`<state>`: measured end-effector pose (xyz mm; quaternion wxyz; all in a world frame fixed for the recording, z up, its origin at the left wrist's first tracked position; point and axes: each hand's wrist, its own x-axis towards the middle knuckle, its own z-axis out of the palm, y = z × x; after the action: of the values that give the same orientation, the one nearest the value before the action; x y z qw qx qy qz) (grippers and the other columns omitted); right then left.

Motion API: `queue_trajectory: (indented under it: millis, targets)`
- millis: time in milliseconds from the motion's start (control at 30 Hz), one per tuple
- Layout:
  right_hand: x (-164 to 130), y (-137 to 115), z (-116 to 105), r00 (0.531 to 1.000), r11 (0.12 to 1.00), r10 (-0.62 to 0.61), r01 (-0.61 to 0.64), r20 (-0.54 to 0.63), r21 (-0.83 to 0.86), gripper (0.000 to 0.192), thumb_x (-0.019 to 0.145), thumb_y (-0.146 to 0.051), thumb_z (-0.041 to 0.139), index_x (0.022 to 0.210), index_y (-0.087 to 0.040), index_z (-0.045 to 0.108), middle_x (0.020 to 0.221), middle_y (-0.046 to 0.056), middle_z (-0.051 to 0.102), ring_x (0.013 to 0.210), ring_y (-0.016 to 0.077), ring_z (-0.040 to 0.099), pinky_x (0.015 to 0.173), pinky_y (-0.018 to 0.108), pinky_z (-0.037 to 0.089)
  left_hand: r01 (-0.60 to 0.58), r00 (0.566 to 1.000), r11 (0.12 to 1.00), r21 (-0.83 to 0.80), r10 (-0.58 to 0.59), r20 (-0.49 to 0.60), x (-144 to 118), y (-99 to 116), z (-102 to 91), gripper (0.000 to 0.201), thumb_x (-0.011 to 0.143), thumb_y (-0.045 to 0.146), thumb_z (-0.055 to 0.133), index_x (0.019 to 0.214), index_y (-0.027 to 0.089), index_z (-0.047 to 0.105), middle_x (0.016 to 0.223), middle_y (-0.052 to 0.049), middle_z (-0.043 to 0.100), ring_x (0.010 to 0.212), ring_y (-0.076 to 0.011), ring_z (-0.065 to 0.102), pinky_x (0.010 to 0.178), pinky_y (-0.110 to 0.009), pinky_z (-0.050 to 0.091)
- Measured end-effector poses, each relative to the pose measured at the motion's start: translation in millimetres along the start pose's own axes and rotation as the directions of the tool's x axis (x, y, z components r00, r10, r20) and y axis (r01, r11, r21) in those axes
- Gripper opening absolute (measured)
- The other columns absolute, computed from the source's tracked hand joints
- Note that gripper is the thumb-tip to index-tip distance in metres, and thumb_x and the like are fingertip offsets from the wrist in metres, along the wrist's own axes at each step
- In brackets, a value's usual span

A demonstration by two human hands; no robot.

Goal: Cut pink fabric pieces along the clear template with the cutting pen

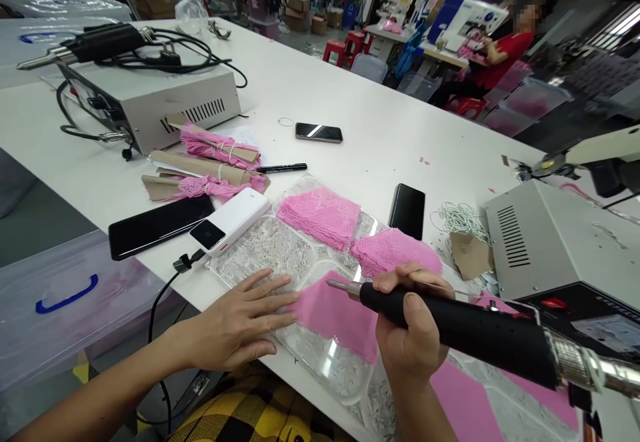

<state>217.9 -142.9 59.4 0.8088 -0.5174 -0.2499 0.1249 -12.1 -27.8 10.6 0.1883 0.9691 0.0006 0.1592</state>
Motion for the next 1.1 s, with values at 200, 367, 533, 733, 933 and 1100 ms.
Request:
queue_trajectory:
  millis: [200, 367, 533, 733, 933, 1100]
  targets:
    - [-3.1, 6.8, 3.1, 0.999, 0.999, -0.018, 0.019, 0.033, -0.029, 0.012, 0.066, -0.023, 0.061, 0.077, -0.02, 0.057, 0.082, -0.002, 0.052, 0.059, 0.0095, 0.053, 0.061, 0.031, 0.05, 0.0, 1.0, 1.0, -0.021, 0.0, -0.004, 2.1, 0.8, 2.8, 0.042, 0.097, 0.041, 0.055, 0.136, 0.025, 0.056, 0.146, -0.003, 0.052, 0.144, -0.028, 0.036, 0.123, -0.049, 0.017]
    - [-2.6, 6.5, 4.2, 1.0, 1.0, -0.015, 0.015, 0.01, -0.026, 0.012, 0.064, -0.024, 0.062, 0.074, -0.02, 0.057, 0.081, -0.002, 0.053, 0.059, 0.0098, 0.053, 0.06, 0.031, 0.05, 0.002, 1.0, 1.0, -0.03, -0.002, 0.001, 1.4, 0.3, 2.1, 0.044, 0.096, 0.044, 0.055, 0.135, 0.024, 0.057, 0.146, -0.005, 0.053, 0.145, -0.0293, 0.034, 0.123, -0.05, 0.018]
    - [-2.6, 6.9, 3.0, 1.0, 0.999, 0.016, -0.015, 0.012, -0.038, 0.012, 0.064, -0.023, 0.062, 0.071, -0.02, 0.054, 0.08, -0.002, 0.052, 0.061, 0.0104, 0.054, 0.063, 0.032, 0.051, 0.001, 1.0, 1.0, -0.026, -0.001, 0.012, 1.3, 0.0, 1.6, 0.045, 0.096, 0.045, 0.054, 0.136, 0.024, 0.056, 0.145, -0.004, 0.054, 0.144, -0.0302, 0.035, 0.122, -0.051, 0.019]
    - [-2.2, 7.0, 3.9, 1.0, 0.999, -0.002, 0.003, 0.023, -0.037, 0.01, 0.064, -0.022, 0.06, 0.072, -0.02, 0.054, 0.079, -0.002, 0.051, 0.059, 0.0103, 0.053, 0.062, 0.033, 0.05, -0.006, 1.0, 1.0, -0.031, 0.006, -0.001, -0.8, -0.9, 2.6, 0.047, 0.095, 0.044, 0.057, 0.137, 0.024, 0.056, 0.144, -0.006, 0.055, 0.145, -0.0287, 0.035, 0.122, -0.049, 0.02]
    - [-8.9, 3.8, 4.8, 0.998, 1.0, 0.01, -0.01, 0.068, -0.008, 0.01, 0.065, -0.023, 0.057, 0.074, -0.019, 0.057, 0.079, -0.001, 0.052, 0.059, 0.0102, 0.052, 0.057, 0.031, 0.049, -0.036, 0.997, 0.999, -0.039, 0.034, -0.063, -5.0, -1.4, 5.9, 0.042, 0.096, 0.042, 0.053, 0.133, 0.021, 0.058, 0.141, -0.006, 0.057, 0.146, -0.0265, 0.034, 0.121, -0.044, 0.024]
    - [-11.0, 6.5, 6.8, 0.998, 1.0, 0.018, -0.017, 0.059, -0.01, 0.01, 0.064, -0.022, 0.058, 0.073, -0.02, 0.056, 0.078, -0.002, 0.052, 0.059, 0.01, 0.052, 0.059, 0.032, 0.05, -0.051, 0.995, 0.998, -0.041, 0.047, -0.091, -5.7, -1.0, 4.8, 0.04, 0.098, 0.039, 0.051, 0.131, 0.019, 0.059, 0.137, -0.007, 0.061, 0.144, -0.0268, 0.036, 0.12, -0.044, 0.028]
